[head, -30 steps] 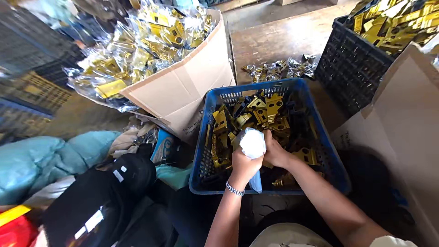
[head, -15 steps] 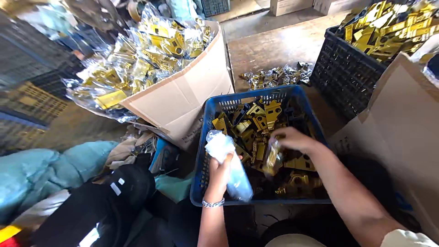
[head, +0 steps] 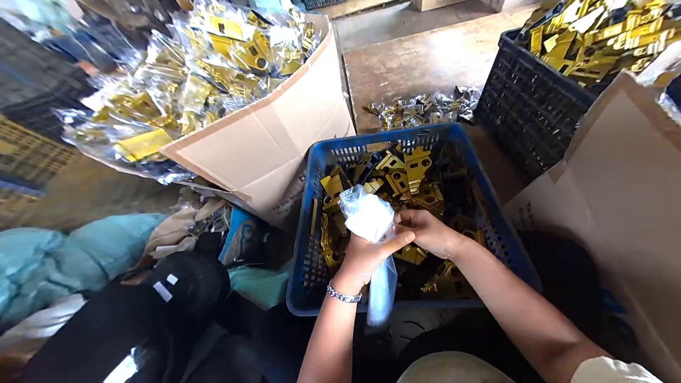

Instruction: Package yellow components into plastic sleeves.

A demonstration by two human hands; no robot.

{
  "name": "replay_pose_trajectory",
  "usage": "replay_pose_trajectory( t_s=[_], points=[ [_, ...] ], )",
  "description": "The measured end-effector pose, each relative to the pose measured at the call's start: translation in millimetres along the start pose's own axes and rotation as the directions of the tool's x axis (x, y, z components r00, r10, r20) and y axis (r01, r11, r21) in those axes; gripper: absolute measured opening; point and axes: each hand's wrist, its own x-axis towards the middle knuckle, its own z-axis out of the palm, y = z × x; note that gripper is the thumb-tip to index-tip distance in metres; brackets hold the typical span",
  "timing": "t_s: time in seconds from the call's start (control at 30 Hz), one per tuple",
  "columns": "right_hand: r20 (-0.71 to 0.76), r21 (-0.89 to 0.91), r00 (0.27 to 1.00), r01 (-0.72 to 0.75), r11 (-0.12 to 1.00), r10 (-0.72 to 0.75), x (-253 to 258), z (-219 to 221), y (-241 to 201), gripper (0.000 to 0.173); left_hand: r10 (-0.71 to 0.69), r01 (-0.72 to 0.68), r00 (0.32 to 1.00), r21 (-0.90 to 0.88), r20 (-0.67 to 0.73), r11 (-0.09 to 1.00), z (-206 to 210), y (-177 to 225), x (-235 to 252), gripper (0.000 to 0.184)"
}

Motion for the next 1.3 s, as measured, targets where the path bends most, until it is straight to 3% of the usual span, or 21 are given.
replay_pose_trajectory(
  t_s=[0.03, 0.13, 0.23, 0.33, 0.43, 0.5, 0.57, 0.63, 0.7, 0.73, 0.77, 0.83, 0.87, 0.93, 1.0, 1.03, 1.13, 1.2, 1.3],
  points=[
    [0.015, 0.082, 1.0, -0.024, 0.996, 0.023, -3.2, 1.1, 0.5, 0.013, 0.006, -0.007, 1.0, 0.026, 0.029, 1.0, -2.0, 1.0, 0.8, 0.041],
    [0.119, 0.233, 0.992, -0.068, 0.97, 0.041, -7.9, -3.4, 2.2, 0.017, 0.079, -0.089, 0.996, 0.319, 0.045, 0.943, -11.3, -11.5, 5.7, 0.057],
    [0.092, 0.212, 0.996, -0.021, 0.977, 0.002, -7.0, -8.1, 6.6, 0.013, 0.161, -0.156, 0.987, 0.399, 0.021, 0.904, -16.5, -19.2, 4.6, 0.056],
    [0.144, 0.107, 0.989, -0.002, 0.994, -0.014, -7.1, -8.4, 8.2, 0.023, 0.247, -0.203, 0.969, 0.519, -0.015, 0.83, -26.0, -25.6, 7.1, 0.062],
    [0.003, -0.078, 1.0, 0.0, 0.997, 0.0, -1.9, 1.8, 9.7, 0.011, 0.015, -0.011, 1.0, 0.3, -0.009, 0.954, -22.0, -16.3, 0.5, 0.063],
    [-0.077, -0.102, 0.997, 0.0, 0.995, -0.008, 2.7, 6.3, 14.0, 0.02, -0.147, 0.151, 0.987, 0.065, -0.063, 0.986, -18.4, -3.9, -0.6, 0.039],
    [-0.056, -0.049, 0.998, 0.04, 0.998, -0.043, 0.7, 11.6, 16.3, 0.024, -0.186, 0.184, 0.979, -0.025, -0.087, 0.983, -21.6, -2.3, 2.6, 0.021],
    [0.074, 0.04, 0.995, 0.065, 0.997, -0.068, -6.4, 11.9, 16.1, 0.011, -0.051, 0.08, 0.985, 0.179, -0.164, 0.981, -33.9, -11.9, 9.2, 0.018],
    [0.094, 0.073, 0.994, 0.041, 0.996, -0.048, -8.9, 11.8, 18.1, 0.004, 0.246, -0.041, 0.929, 0.583, -0.277, 0.811, -58.5, -27.3, 21.3, 0.031],
    [0.027, 0.096, 0.999, 0.02, 0.995, -0.023, -8.7, 13.0, 20.2, 0.009, 0.339, -0.039, 0.886, 0.677, -0.317, 0.735, -70.8, -32.4, 25.7, 0.038],
    [-0.069, 0.124, 0.998, 0.0, 0.992, 0.009, -6.2, 14.5, 21.9, 0.019, 0.352, -0.027, 0.869, 0.676, -0.349, 0.736, -79.0, -34.3, 27.6, 0.044],
    [-0.184, 0.067, 0.983, 0.006, 0.998, 0.006, 3.6, 19.7, 24.2, 0.033, 0.154, -0.014, 0.945, 0.434, -0.289, 0.901, -77.4, -27.7, 23.0, 0.05],
    [-0.132, -0.055, 0.99, 0.031, 0.998, -0.038, 4.6, 24.0, 25.5, 0.031, 0.021, 0.024, 0.986, 0.263, -0.167, 0.964, -69.3, -24.7, 16.0, 0.047],
    [0.114, -0.265, 0.986, 0.145, 0.953, -0.118, 8.7, 31.1, 24.5, 0.033, -0.136, 0.128, 0.988, 0.111, 0.072, 0.986, -58.4, -26.2, 9.4, 0.049],
    [0.239, -0.352, 0.971, 0.084, 0.932, 0.003, 19.7, 29.1, 13.3, 0.033, -0.114, 0.101, 0.99, 0.136, 0.087, 0.986, -69.8, -32.5, 15.3, 0.041],
    [0.216, -0.338, 0.975, 0.028, 0.941, 0.049, 27.4, 23.3, 10.5, 0.031, -0.065, 0.056, 0.997, 0.213, 0.039, 0.975, -80.9, -36.9, 19.8, 0.037],
    [-0.089, -0.293, 0.991, -0.121, 0.948, 0.099, 68.0, -4.1, 17.2, 0.025, 0.102, -0.04, 0.982, 0.351, -0.159, 0.935, -114.3, -52.8, 34.6, 0.034],
    [-0.182, -0.446, 0.971, -0.221, 0.867, 0.154, 104.9, -19.5, 24.4, 0.037, 0.164, -0.096, 0.955, 0.263, -0.249, 0.96, -120.2, -57.9, 45.6, 0.024],
    [-0.167, -0.713, 0.955, -0.289, 0.638, 0.246, 153.3, -21.9, 39.7, 0.077, 0.232, -0.191, 0.923, 0.16, -0.306, 0.968, -119.6, -59.2, 56.6, 0.017]
  ],
)
